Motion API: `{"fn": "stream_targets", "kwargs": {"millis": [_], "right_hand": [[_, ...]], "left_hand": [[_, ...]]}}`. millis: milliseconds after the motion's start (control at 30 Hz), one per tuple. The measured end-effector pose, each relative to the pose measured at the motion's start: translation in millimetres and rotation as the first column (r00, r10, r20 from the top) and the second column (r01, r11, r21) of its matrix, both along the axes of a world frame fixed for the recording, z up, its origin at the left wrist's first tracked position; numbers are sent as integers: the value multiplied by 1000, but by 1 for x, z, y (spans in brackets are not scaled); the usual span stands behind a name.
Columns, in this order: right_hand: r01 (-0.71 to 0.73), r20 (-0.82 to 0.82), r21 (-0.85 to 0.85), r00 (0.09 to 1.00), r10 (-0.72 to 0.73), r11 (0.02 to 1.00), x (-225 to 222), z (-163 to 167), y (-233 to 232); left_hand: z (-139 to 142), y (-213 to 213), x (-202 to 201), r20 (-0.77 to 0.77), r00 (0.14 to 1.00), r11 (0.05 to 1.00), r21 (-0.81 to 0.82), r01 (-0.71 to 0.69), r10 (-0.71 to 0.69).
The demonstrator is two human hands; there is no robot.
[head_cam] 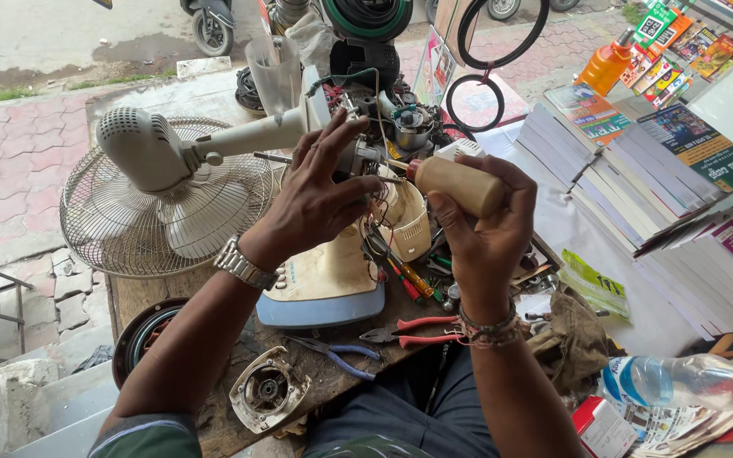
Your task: The person works on a disassembled electric fan motor, using pliers to adjust internal components and applying lubricant from a small bottle to the shaft. The person rotates the shaft by hand to test movement.
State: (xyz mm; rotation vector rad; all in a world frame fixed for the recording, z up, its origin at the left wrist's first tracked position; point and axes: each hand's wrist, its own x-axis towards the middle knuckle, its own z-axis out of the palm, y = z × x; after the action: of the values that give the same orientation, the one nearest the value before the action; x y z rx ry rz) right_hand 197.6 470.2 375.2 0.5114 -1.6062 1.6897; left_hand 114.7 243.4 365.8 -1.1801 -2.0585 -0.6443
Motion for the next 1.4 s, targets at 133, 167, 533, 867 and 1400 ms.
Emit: {"fn": "stream_targets", "kwargs": {"millis": [133, 167, 533, 867, 1400], "right_hand": [[-41, 41, -24, 998, 41, 999, 1, -1, -1], [-23, 35, 13, 999, 23, 1000, 0, -1, -2], [234, -151, 466, 971, -183, 853, 0, 18, -7], [277, -229, 766, 961, -157, 580, -6, 68, -12], [147, -89, 819, 987, -130, 555, -21, 95, -16]], "left_hand": [[-6, 7, 0, -74, 995, 998, 25, -63, 65], [-6, 8, 1, -84, 994, 997, 36, -71, 74], [-9, 7, -1, -34, 999, 993, 116, -28, 32], [-32, -34, -19, 101, 988, 889, 434, -147, 114], [-48, -80, -23, 670, 724, 768, 546, -334, -161]]}}
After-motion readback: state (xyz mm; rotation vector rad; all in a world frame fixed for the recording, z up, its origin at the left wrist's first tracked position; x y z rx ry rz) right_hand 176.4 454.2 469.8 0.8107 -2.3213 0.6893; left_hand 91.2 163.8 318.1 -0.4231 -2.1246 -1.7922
